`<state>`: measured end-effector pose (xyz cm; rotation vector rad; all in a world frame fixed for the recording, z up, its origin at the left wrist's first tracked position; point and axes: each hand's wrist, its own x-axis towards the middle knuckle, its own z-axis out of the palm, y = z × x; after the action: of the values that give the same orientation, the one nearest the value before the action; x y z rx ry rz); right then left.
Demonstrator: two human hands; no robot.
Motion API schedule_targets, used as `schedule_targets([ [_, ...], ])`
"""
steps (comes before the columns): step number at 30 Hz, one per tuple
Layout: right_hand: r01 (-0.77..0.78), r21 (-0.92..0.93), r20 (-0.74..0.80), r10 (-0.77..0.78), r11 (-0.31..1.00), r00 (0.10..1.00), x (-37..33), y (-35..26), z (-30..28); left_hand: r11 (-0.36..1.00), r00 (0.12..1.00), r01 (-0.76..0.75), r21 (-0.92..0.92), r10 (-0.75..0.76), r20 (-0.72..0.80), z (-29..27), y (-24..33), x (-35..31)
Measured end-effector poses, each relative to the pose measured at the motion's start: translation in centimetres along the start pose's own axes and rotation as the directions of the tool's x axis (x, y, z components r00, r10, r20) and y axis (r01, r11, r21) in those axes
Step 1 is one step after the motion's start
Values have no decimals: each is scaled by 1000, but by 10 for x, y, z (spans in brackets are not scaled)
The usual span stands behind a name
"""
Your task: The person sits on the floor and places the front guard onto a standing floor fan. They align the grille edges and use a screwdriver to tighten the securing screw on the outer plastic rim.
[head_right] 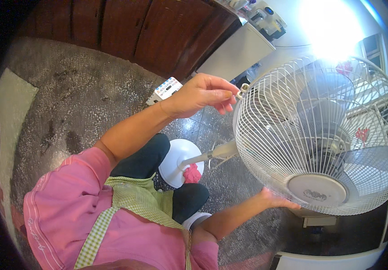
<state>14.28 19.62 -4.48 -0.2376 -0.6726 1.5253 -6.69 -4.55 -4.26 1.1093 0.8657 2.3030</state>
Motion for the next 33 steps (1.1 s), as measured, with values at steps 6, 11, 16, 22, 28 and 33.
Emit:
schedule_targets([
  [6,-8,7,114,7,1000,993,15,3,-13,995,997,-72,66,74,-26,5,-12,3],
  [11,-140,74,236,119,987,965,25,1,-25,991,989,-130,13,130,-69,8,-17,2],
  [16,-102,65,212,87,993,973,17,0,-17,994,989,-81,-71,71,-131,14,-17,-2],
  [22,-41,71,89,35,997,995,5,1,-6,989,979,-94,-112,71,-191,18,-25,0],
  [28,-2,78,54,-3,997,999,2,1,-1,970,965,-244,-17,241,-104,14,4,1],
  [33,-45,68,94,38,997,995,1,2,-2,482,794,-548,683,556,245,1,22,16],
])
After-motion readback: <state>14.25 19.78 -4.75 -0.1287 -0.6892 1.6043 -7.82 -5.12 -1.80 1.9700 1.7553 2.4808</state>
